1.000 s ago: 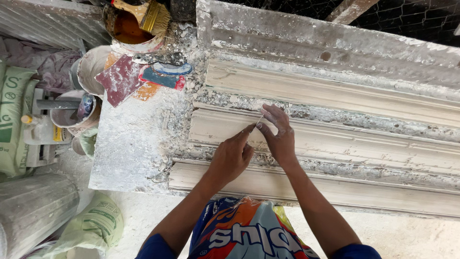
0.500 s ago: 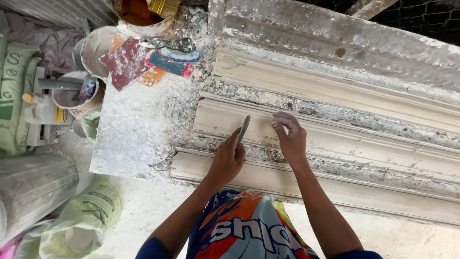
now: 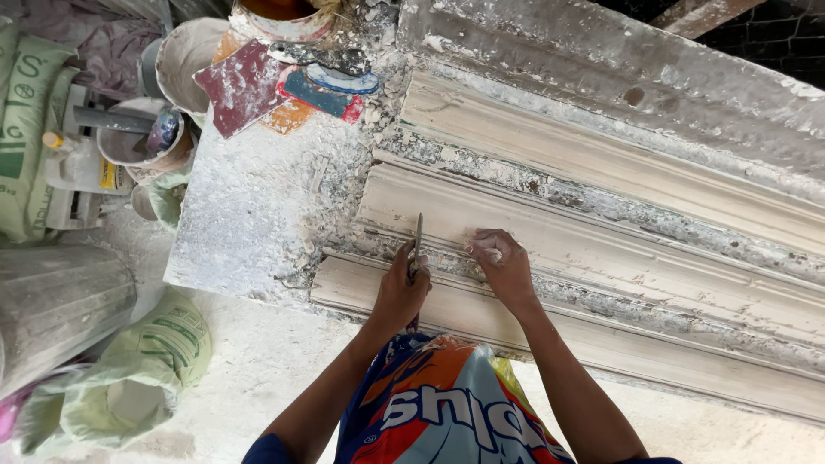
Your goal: The person uses a small handheld scraping tool to remove dried plaster residue from decorative molding pieces laid on a work table, running the tool along the grooves and flutes of each molding and repositioning pieces to reach new sections.
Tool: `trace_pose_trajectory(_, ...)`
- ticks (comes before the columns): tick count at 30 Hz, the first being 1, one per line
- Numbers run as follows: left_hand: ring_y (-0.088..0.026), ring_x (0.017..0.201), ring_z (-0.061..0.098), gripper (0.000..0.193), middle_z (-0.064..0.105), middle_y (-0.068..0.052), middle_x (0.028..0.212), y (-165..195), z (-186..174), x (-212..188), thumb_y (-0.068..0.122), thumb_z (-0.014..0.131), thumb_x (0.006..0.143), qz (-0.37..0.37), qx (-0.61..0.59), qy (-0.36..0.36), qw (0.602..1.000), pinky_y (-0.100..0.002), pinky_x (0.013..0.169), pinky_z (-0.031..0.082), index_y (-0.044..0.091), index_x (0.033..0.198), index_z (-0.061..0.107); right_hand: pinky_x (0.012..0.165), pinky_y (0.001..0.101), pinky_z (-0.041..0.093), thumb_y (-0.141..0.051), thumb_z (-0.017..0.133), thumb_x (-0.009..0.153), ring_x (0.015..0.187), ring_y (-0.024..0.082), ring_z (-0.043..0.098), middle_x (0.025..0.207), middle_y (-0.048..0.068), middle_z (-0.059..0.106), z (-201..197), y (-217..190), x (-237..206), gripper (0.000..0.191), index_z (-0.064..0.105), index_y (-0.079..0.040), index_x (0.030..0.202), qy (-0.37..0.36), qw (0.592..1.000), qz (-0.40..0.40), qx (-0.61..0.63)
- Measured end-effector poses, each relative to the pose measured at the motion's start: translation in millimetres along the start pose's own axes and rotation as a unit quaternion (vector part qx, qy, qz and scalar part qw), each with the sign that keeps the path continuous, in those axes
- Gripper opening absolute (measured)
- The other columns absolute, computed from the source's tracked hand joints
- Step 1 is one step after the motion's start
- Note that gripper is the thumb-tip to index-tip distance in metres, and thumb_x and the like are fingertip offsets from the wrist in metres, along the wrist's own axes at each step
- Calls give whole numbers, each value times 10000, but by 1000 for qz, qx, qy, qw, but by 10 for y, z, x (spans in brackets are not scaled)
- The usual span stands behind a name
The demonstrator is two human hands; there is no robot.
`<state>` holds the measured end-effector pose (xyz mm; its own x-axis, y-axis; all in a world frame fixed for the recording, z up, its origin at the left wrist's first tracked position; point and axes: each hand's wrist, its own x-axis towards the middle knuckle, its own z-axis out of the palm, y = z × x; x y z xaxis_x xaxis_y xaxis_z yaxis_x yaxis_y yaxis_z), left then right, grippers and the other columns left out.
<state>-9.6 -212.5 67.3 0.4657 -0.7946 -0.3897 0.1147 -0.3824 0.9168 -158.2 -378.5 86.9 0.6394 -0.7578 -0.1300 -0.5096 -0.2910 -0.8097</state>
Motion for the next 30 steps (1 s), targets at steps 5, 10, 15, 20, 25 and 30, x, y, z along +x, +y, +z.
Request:
trace_pose_trajectory(5,-159,639,603,591,670,-133,846,32,-30,-94,40,592,950,-9,-15,27,999,-334,549,511,-9,1509,406,900,316,557,-227,673,987,1035,203,715,1138,114,725,2,-7,50,204,739,-36,1018,-23,999,-34,28)
trace_pose_trajectory(10,-126,573,595,659,648,-45,869,101,1,-312,130,465,969,-122,-195,34,973,-302,503,540,122,1596,262,772,384,542,-355,658,1046,813,321,693,1000,175,737,-28,63,273,289,757,-84,1058,-111,975,167,-91)
trace_pose_trajectory(15,-128,592,577,719,619,-88,810,116,296,-429,110,541,986,-97,-138,117,979,-303,491,518,46,1610,191,1171,493,399,-379,520,1077,1303,319,560,1325,117,648,-204,438,618,394,687,-142,1343,-80,946,-237,-207)
trace_pose_trajectory(20,-148,538,601,770,607,-102,739,99,820,-197,146,489,1007,-96,-145,192,966,-302,433,533,11,1608,27,1214,548,212,-460,463,1037,1493,375,305,1593,166,423,-386,936,792,585,476,-160,1538,-120,882,-298,-344)
trace_pose_trajectory(25,-172,435,550,766,574,-125,699,140,1443,195,111,442,1019,-56,-171,292,939,-319,358,506,-75,1571,-56,1249,560,201,-443,433,1036,1528,357,296,1627,129,390,-351,1184,811,576,472,-159,1537,-135,890,-288,-327)
trace_pose_trajectory(30,-177,426,566,781,538,-101,823,351,1738,417,91,403,1005,-30,-187,335,923,-347,361,600,-99,1530,-143,1258,565,211,-429,454,1029,1533,348,312,1588,106,440,-293,1241,829,582,487,-140,1534,-134,887,-296,-327)
